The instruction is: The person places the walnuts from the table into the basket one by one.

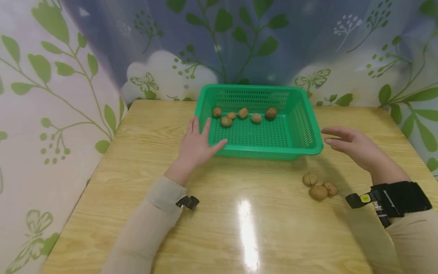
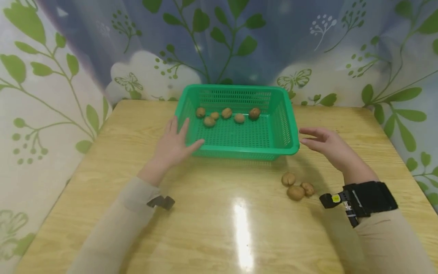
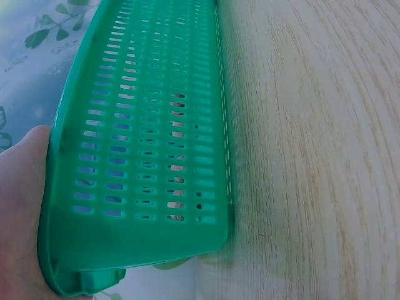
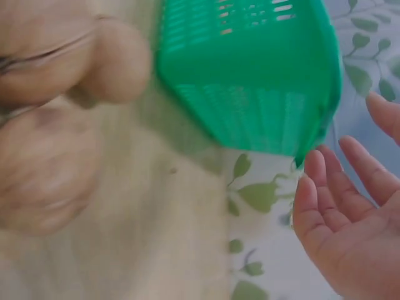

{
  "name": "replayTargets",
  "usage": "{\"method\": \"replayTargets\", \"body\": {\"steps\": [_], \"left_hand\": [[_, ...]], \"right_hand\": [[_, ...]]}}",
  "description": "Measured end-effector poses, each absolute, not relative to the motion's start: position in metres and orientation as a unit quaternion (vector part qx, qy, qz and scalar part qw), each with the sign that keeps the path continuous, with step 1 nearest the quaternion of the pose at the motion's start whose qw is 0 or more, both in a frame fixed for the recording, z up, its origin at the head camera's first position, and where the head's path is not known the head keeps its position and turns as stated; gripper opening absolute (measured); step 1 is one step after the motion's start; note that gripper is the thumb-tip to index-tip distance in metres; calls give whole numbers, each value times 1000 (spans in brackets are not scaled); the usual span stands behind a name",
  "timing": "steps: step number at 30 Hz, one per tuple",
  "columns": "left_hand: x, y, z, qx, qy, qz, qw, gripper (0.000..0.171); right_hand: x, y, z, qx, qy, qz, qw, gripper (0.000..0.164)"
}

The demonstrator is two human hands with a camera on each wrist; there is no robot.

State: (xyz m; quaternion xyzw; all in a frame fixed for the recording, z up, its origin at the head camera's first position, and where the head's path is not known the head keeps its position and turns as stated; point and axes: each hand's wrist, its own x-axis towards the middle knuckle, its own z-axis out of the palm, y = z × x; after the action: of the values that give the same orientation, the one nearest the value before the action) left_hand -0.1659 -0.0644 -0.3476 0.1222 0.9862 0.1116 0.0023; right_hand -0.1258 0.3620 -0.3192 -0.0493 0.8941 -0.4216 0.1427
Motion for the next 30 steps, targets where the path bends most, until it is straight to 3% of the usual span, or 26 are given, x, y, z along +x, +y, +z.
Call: {"method": "replayTargets", "body": {"steps": [17, 30], "left_hand": [[-168, -64, -349, 130, 984, 124, 3, 97], [-168, -64, -350, 128, 984, 122, 5, 96]], "right_hand": [[-102, 359, -366, -139, 876, -388, 250, 52], [-99, 352, -373, -140, 905, -330, 230, 51]]}}
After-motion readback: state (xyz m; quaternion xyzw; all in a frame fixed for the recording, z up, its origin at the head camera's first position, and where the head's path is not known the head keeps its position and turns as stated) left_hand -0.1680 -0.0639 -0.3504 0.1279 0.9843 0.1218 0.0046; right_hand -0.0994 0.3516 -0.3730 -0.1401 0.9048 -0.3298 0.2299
